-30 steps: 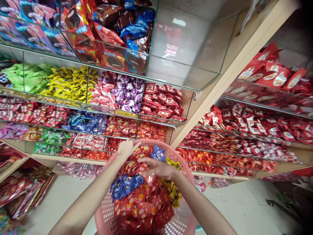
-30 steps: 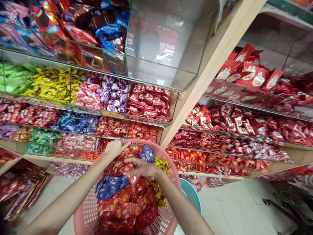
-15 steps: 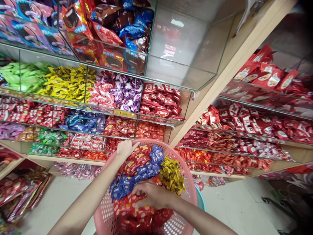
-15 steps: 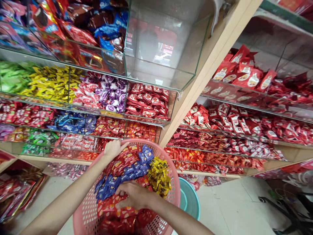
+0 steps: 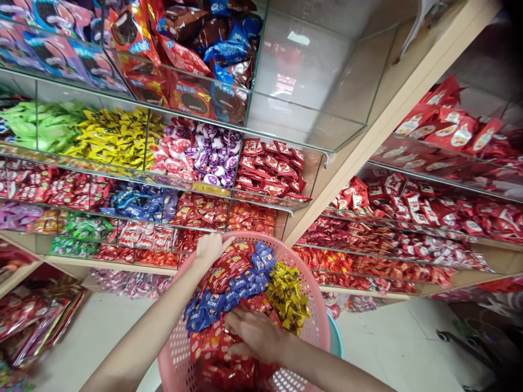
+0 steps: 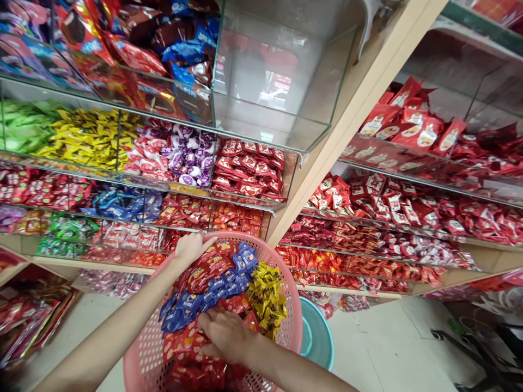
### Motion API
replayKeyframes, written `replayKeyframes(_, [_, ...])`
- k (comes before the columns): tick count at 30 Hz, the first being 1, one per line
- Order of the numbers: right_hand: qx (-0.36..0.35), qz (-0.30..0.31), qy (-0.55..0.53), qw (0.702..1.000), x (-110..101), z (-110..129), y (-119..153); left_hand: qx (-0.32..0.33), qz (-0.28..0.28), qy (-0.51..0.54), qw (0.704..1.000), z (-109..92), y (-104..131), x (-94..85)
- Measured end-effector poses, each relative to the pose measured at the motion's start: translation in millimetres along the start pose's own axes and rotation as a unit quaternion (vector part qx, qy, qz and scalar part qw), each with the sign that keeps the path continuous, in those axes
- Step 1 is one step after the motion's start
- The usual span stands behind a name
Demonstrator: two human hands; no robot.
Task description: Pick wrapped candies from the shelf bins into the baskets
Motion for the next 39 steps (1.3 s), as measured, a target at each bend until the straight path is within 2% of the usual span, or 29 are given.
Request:
replayKeyframes(4, [-0.035,-0.054,0.032,0.997,-9.1,12.8,4.7,-0.004,0.003,0.000,1.000,0.5,-0.8,1.0])
replayKeyframes(6, [-0.061,-0.059,0.040,0.996,-2.2,21.1,7.5,-0.001,0.002,-0.001,1.000,0.1,-0.8,0.6])
replayKeyframes(9, [-0.084,-0.044,0.064,0.993,18.9,29.9,9.3,0.003,-0.002,-0.003,1.000,-0.7,-0.5,-0.3])
replayKeyframes(12, [-0.082,-0.032,0.084,0.993,33.7,31.0,8.7,0.002,-0.003,-0.004,1.000,-0.6,-0.2,0.0])
replayKeyframes(19, [-0.054,-0.021,0.044,0.997,27.0,23.3,7.7,0.004,-0.007,-0.003,1.000,-0.1,-0.7,1.9])
replayKeyframes(25, [-0.058,-0.010,0.067,0.996,44.7,35.6,0.7,0.011,-0.012,-0.005,1.000,-0.6,-1.2,1.4])
replayKeyframes(27, [-0.050,-0.007,0.060,0.997,44.8,37.5,-0.1,0.009,-0.011,-0.006,1.000,-0.3,-1.0,1.2])
replayKeyframes(30, [-0.036,-0.009,-0.006,0.999,25.7,32.5,1.3,0.008,-0.013,-0.007,1.000,-0.2,-0.5,0.2])
replayKeyframes(36, [-0.025,-0.042,-0.211,0.976,-42.4,-1.5,2.4,0.013,-0.020,-0.011,1.000,-1.7,0.1,-1.2])
replayKeyframes(39, [0.005,-0.035,-0.240,0.970,-50.3,-16.5,0.8,0.012,-0.025,-0.011,1.000,-1.6,0.3,-1.3])
Point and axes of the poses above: each hand's wrist, its own y-axis away from the middle knuckle, its own x-axis out of the palm, z = x × y, the point moved 6 cm from there along -y, towards the middle knuckle, and after that the axes turned 2 degrees about y, right-handed, at the moved point
